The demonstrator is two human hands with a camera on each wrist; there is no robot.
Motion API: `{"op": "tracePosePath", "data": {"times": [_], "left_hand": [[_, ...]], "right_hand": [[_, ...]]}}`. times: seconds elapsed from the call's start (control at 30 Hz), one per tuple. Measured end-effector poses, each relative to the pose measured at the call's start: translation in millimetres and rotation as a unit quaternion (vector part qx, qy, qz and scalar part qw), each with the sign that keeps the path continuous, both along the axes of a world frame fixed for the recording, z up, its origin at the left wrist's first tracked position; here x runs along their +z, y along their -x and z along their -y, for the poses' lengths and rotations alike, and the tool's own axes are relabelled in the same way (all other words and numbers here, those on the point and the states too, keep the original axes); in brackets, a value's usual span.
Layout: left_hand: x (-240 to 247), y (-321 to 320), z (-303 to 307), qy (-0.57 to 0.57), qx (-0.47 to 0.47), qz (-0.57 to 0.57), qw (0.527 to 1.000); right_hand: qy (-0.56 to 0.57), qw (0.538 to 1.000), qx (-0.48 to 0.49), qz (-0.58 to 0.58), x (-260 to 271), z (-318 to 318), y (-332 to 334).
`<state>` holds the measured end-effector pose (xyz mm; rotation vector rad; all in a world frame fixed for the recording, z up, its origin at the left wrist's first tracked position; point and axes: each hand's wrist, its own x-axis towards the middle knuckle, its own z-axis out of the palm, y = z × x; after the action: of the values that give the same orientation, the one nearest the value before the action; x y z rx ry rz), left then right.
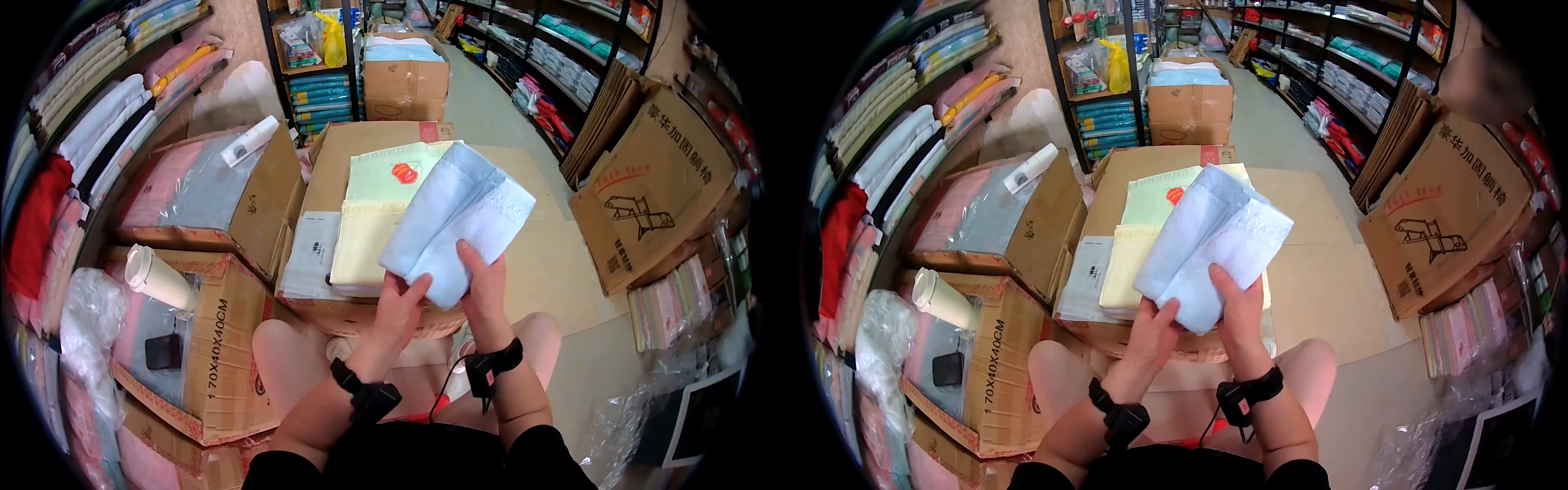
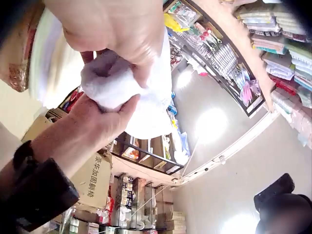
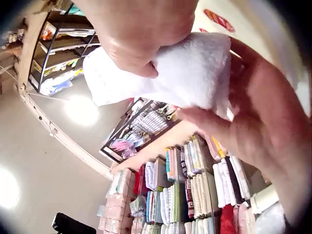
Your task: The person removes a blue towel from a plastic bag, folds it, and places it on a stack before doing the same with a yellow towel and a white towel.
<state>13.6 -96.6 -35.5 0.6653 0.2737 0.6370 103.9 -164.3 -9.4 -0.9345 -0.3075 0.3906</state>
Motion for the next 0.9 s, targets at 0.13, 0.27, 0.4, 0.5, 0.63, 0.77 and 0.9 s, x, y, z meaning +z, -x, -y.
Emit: {"op": "tracePosePath", "data": {"times": [0.13,0.27,0.4,0.5,0.63,0.77,0.9], "left_hand": [[-7,3,-7,-0.055,0.017,-0.01,0.998],[2,27,-46,-0.266,-0.076,-0.081,0.957],[13,34,-70,-0.309,-0.142,-0.118,0.933],[17,30,-78,-0.339,-0.211,-0.096,0.912],[29,5,-84,-0.312,-0.155,-0.141,0.927],[24,-25,-102,-0.291,-0.123,-0.122,0.941],[16,-61,-102,-0.437,0.03,0.001,0.899]], "right_hand": [[0.0,0.999,0.01,0.033,2,15,-8],[0.03,0.991,0.091,0.095,25,52,-39],[0.109,0.971,0.153,0.146,36,63,-48],[0.191,0.95,0.183,0.166,33,65,-55],[0.203,0.958,0.122,0.159,17,56,-61],[0.199,0.963,0.049,0.173,16,41,-65],[0.142,0.971,-0.005,0.191,-3,31,-94]]}}
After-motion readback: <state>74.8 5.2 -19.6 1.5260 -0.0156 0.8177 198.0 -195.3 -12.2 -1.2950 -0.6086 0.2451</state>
